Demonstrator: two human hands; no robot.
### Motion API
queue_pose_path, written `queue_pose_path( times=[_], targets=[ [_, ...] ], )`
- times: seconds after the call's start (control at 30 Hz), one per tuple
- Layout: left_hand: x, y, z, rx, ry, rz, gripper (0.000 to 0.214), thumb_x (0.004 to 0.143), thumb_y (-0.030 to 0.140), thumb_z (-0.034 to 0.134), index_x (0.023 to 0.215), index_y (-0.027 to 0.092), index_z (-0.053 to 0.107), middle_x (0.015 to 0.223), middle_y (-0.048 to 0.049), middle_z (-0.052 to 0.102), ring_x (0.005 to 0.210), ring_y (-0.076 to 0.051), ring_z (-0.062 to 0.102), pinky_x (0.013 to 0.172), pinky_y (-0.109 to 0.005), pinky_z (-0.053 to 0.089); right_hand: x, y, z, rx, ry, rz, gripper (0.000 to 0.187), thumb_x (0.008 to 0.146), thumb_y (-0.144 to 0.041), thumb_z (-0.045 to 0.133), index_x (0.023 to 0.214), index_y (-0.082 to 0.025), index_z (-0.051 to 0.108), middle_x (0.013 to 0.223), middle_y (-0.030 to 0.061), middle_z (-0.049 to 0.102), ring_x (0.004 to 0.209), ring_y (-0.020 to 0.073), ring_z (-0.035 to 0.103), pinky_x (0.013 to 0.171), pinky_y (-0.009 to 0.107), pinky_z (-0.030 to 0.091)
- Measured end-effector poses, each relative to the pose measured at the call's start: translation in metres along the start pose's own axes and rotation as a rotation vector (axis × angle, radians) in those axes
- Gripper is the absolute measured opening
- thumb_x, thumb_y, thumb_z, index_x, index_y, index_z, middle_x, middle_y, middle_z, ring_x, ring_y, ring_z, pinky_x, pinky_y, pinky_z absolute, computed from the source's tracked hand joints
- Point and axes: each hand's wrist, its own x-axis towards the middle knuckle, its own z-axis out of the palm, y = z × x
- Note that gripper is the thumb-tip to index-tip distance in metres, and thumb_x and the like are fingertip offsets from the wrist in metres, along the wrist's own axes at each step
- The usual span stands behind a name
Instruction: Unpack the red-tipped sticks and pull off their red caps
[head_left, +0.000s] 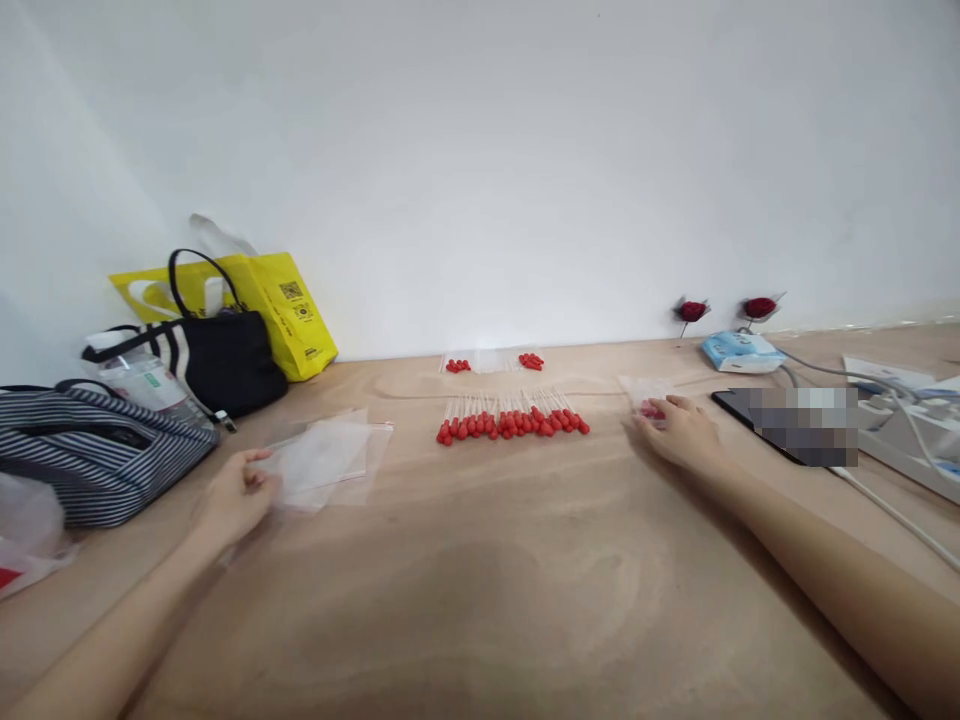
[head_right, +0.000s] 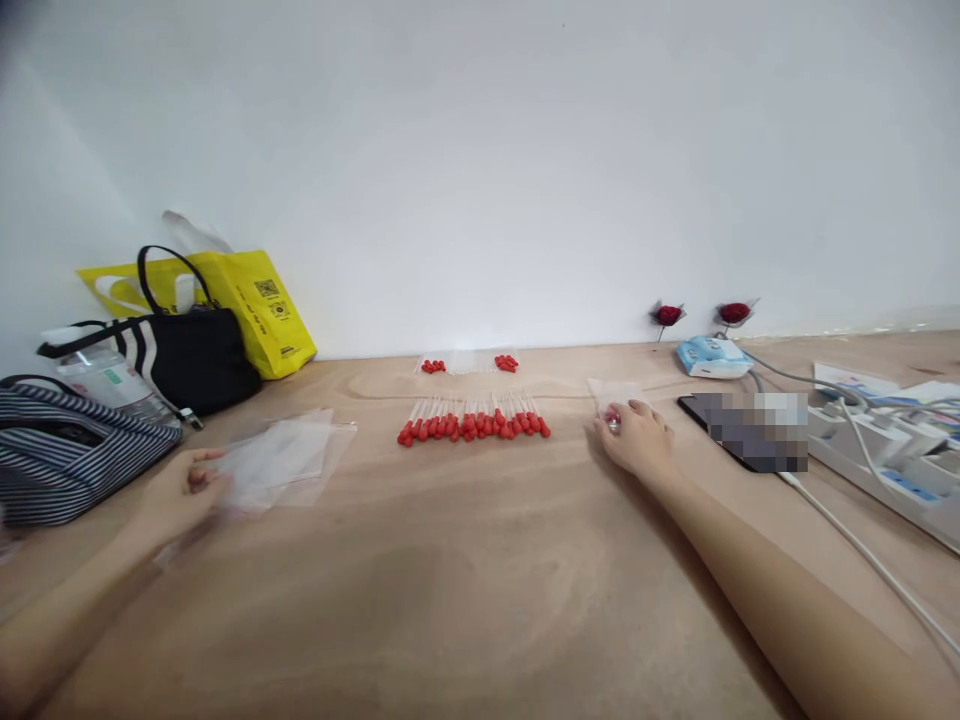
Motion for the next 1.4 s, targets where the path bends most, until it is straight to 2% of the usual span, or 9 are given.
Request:
queue_pose_path(
  times=[0.13,0.23,0.37,0.6,0.8,0.97,1.13,1.3,1.4],
  targets=[
    [-0.002,0.000,0.003,0.236,-0.026,-0.036,0.025,0.073,0.036,0.047,0.093,0.020,0.051,0.072,-0.0031,0.060,0.071,-0.022,0.055,0.060,-0.030,0.039,0.005,0.002,-0.001,-0.052,-0.116,0.028,0.055,0.073,-0.059,0.039,0.105,-0.020,0.058,0.107,0.0142,0.055,0.099,0.0320,0.050,0.075,0.042,0.040],
    [-0.009,0.032,-0.004,0.380,0.189,0.044,0.035,0.078,0.042,0.041,0.101,0.019,0.054,0.098,-0.0137,0.057,0.091,-0.031,0.048,0.068,-0.040,0.039,0.007,0.000,-0.003,-0.104,-0.117,0.006,0.058,0.071,-0.062,0.039,0.107,-0.020,0.057,0.105,0.0147,0.056,0.095,0.0324,0.052,0.070,0.041,0.041],
    [-0.019,0.080,-0.003,0.234,0.343,0.340,0.030,0.079,0.037,0.044,0.097,0.017,0.057,0.107,-0.0137,0.051,0.103,-0.030,0.042,0.083,-0.043,0.035,0.004,-0.006,-0.011,-0.255,-0.147,-0.069,0.043,0.081,-0.045,0.033,0.096,-0.016,0.062,0.100,0.0160,0.058,0.087,0.0304,0.056,0.070,0.042,0.038],
    [-0.049,0.151,0.026,-0.168,0.074,0.769,0.016,0.077,0.025,0.049,0.089,0.020,0.058,0.103,-0.0087,0.052,0.102,-0.023,0.044,0.092,-0.041,0.032,-0.012,-0.013,-0.028,-0.358,-0.183,-0.271,0.030,0.080,-0.016,0.032,0.082,-0.011,0.061,0.089,0.0171,0.060,0.082,0.0254,0.056,0.072,0.039,0.035],
    [-0.071,0.203,0.043,-0.409,-0.209,0.932,0.012,0.078,0.020,0.048,0.082,0.019,0.059,0.101,-0.0086,0.051,0.100,-0.020,0.044,0.089,-0.037,0.036,-0.001,-0.002,-0.028,-0.134,-0.254,-0.312,0.033,0.073,-0.039,0.049,0.095,-0.016,0.056,0.098,0.0120,0.058,0.087,0.0239,0.054,0.070,0.033,0.039],
    [-0.079,0.224,0.051,-0.564,-0.388,0.913,0.011,0.077,0.021,0.049,0.079,0.018,0.060,0.096,-0.0084,0.053,0.092,-0.018,0.049,0.084,-0.033,0.040,-0.003,-0.006,-0.045,0.170,-0.598,-0.291,0.018,0.065,-0.037,0.056,0.066,-0.018,0.058,0.066,0.0029,0.061,0.060,0.0157,0.056,0.052,0.025,0.039],
    [-0.078,0.227,0.051,-0.661,-0.501,0.777,0.011,0.077,0.023,0.050,0.075,0.019,0.060,0.087,-0.0061,0.056,0.081,-0.016,0.052,0.074,-0.029,0.043,-0.035,-0.048,-0.058,0.481,-0.975,-0.319,0.012,0.062,-0.028,0.058,0.058,-0.017,0.055,0.050,-0.0022,0.057,0.044,0.0099,0.052,0.042,0.019,0.036],
    [-0.073,0.225,0.057,-0.743,-0.635,0.480,0.015,0.077,0.029,0.051,0.075,0.016,0.058,0.074,-0.0026,0.057,0.063,-0.011,0.052,0.058,-0.024,0.042,-0.054,-0.104,-0.043,0.605,-1.021,-0.321,0.013,0.065,-0.023,0.052,0.053,-0.016,0.054,0.045,-0.0037,0.053,0.040,0.0066,0.045,0.039,0.017,0.033],
    [-0.070,0.224,0.058,-0.907,-0.768,0.206,0.023,0.077,0.035,0.051,0.091,0.017,0.048,0.072,0.0004,0.057,0.055,-0.009,0.052,0.051,-0.022,0.041,-0.056,-0.130,-0.029,0.678,-0.868,-0.298,0.018,0.063,-0.021,0.055,0.047,-0.016,0.050,0.040,-0.0054,0.046,0.038,0.0048,0.039,0.037,0.016,0.030]
  ],
)
